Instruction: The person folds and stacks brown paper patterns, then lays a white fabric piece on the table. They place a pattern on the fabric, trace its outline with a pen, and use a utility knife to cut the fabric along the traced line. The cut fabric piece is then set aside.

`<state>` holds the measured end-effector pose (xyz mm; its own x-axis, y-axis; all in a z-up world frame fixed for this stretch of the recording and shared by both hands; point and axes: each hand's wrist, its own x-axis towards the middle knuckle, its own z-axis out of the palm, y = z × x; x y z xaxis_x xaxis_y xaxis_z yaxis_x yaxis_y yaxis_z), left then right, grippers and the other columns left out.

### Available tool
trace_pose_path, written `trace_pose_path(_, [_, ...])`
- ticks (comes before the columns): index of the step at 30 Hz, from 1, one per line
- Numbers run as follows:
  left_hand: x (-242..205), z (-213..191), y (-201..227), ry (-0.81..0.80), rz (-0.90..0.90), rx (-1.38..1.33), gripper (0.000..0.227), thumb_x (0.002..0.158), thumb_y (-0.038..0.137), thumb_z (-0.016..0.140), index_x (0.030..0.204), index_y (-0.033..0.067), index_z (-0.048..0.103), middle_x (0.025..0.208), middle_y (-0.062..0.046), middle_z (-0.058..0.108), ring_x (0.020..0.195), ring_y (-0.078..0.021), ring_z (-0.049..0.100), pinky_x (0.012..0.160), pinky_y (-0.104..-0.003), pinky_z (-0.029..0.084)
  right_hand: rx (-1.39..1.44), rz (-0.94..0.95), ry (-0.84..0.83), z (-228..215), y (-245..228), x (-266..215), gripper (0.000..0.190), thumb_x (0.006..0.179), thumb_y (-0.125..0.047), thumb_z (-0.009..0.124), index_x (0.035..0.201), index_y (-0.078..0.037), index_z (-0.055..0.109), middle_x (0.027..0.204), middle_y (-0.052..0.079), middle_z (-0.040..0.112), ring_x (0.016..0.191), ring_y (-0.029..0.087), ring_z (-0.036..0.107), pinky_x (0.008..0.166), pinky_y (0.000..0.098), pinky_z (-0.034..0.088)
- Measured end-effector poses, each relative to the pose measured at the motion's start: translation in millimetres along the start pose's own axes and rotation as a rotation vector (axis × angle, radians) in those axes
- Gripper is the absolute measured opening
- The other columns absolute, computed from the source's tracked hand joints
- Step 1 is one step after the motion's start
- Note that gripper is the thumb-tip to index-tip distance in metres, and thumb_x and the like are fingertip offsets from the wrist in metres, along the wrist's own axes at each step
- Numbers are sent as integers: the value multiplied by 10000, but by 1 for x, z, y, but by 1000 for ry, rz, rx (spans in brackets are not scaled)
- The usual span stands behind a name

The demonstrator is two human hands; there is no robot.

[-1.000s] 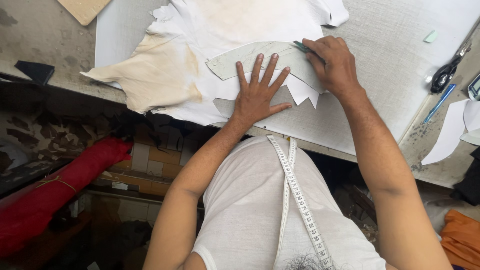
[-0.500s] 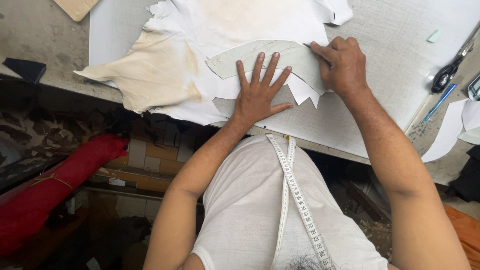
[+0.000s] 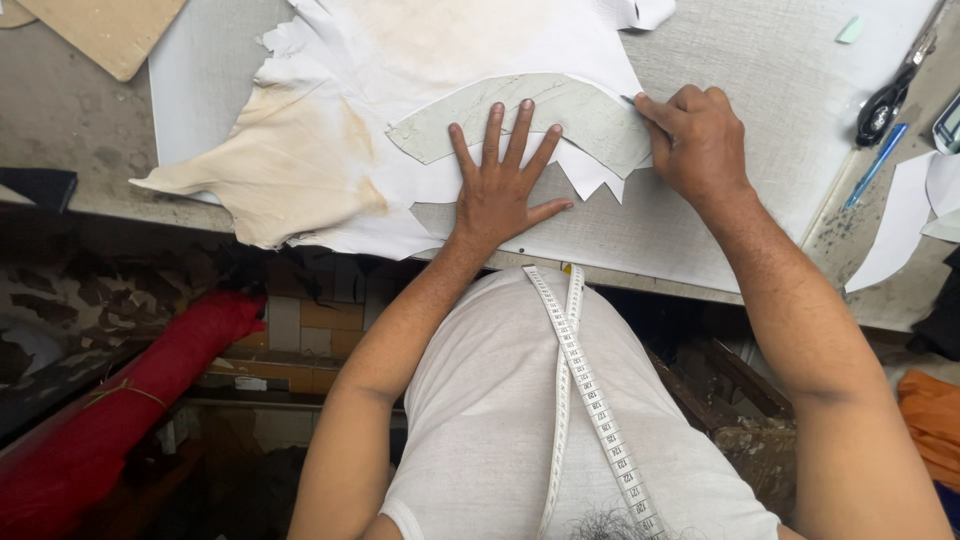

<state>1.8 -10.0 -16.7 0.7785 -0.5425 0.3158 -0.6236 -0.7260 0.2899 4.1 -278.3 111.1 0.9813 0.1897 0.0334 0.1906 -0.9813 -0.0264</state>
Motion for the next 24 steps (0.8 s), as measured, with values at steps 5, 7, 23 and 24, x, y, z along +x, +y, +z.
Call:
trace_pose_path(5, [1, 0, 1, -23, 3, 0, 1131, 852, 990, 515, 1692, 301, 203, 1724, -187, 71, 1580, -437, 46, 1132, -880, 28, 45, -9, 12, -12, 13, -1, 216, 1034, -132, 786, 1246, -172, 790, 947, 2, 671, 861, 146, 569, 711, 283, 508])
trace_pose_path(7, [1, -1, 0, -28, 5, -3, 1131, 850, 990, 510, 1691, 300, 204, 1723, -190, 71, 1579, -440, 44, 1129, -883, 27, 62, 0, 83, -19, 19, -5, 231, 1070, -107, 772, 1290, -176, 761, 1023, -2, 695, 934, 125, 606, 808, 287, 537])
trace_pose_path(23, [3, -6, 2, -107, 7, 31, 1146, 860, 995, 449, 1696, 264, 166, 1719, -203, 62, 1575, -458, 25, 1109, -899, 19, 566, 615, 220, 37, -5, -38, 438, 916, -238, 944, 1163, -61, 629, 944, 35, 678, 789, 69, 661, 643, 233, 578])
trace_pose_path(24, [3, -10, 3, -146, -18, 21, 1147, 865, 991, 443, 1693, 247, 171, 1714, -219, 69, 1575, -453, 32, 1102, -900, 17, 563, 603, 223, 38, -7, -38, 441, 917, -233, 943, 1176, -58, 632, 946, 36, 677, 788, 71, 664, 636, 234, 581])
